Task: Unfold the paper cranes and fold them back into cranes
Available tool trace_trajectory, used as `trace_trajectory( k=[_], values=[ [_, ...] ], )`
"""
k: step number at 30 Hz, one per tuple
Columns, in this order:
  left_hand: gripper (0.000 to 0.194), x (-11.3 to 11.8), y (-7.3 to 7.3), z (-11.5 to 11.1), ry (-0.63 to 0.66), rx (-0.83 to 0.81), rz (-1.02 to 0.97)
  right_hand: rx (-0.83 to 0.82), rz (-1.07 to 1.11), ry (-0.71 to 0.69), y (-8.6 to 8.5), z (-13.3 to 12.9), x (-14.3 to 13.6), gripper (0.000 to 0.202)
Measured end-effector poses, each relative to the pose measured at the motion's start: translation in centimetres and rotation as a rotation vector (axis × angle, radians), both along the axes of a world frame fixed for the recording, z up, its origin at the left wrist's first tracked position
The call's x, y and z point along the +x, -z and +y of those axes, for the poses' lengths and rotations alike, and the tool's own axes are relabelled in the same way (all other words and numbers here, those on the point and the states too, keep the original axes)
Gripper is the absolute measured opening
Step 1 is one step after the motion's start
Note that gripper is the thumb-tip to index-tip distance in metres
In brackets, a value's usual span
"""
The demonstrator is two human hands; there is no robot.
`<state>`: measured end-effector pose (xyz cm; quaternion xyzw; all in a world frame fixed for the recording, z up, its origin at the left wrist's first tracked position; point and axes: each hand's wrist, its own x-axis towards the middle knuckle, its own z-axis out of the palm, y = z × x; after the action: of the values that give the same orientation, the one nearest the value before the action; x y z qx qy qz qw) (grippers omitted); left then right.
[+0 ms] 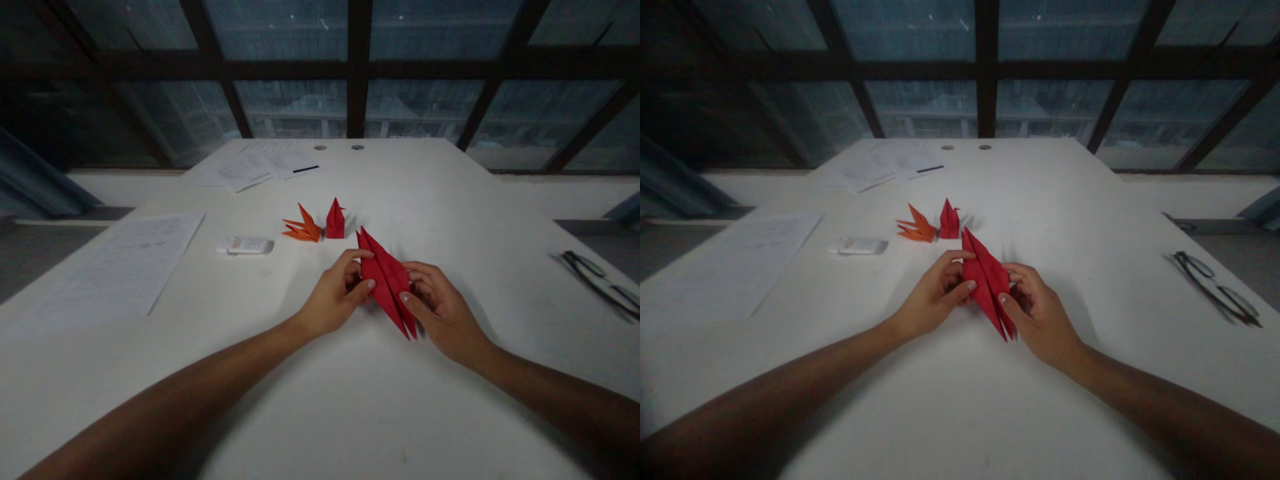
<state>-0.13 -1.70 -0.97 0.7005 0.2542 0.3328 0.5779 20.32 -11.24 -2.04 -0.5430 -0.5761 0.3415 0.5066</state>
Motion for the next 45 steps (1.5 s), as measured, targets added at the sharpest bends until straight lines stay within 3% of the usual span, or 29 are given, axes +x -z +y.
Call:
trace_trajectory(
  k=[6,9,12,16,18,26,34,38,42,45],
  values=[
    [0.084,0.1,-0.3,0.0,0.012,-0.062,-0.09,-0.066,0.048,-0.052,0.1,0.3,0.3,0.052],
    [0.09,0.1,-0.4,0.0,0.032,-0.079,-0.108,-0.103,0.085,-0.068,0.0,0.5,0.4,0.046],
    [0.08,0.0,-0.2,0.2,0.05,-0.043,-0.086,-0.122,0.105,-0.093,-0.1,0.6,0.5,0.031],
    [0.038,0.0,0.1,0.3,0.057,-0.014,-0.06,-0.129,0.108,-0.093,-0.1,0.6,0.5,0.021],
    [0.029,0.0,0.1,0.3,0.047,0.0,-0.051,-0.129,0.113,-0.083,-0.3,0.6,0.5,0.021],
    [0.027,0.0,-0.4,0.4,-0.092,0.104,0.048,-0.134,0.132,-0.079,-0.7,0.6,0.5,0.024],
    [0.033,0.1,-0.7,0.6,-0.099,0.085,0.075,-0.158,0.193,-0.129,-0.6,0.6,0.5,0.017],
    [0.027,0.2,-0.2,0.5,-0.136,0.021,0.029,-0.125,0.199,-0.099,-0.4,0.7,0.4,0.022],
    [0.037,0.2,0.4,0.6,-0.222,0.041,0.021,-0.105,0.165,-0.097,-0.2,0.7,0.3,0.025],
    [0.031,0.2,0.5,0.5,-0.17,0.085,0.038,-0.109,0.15,-0.114,-0.2,0.6,0.3,0.026]
  ],
)
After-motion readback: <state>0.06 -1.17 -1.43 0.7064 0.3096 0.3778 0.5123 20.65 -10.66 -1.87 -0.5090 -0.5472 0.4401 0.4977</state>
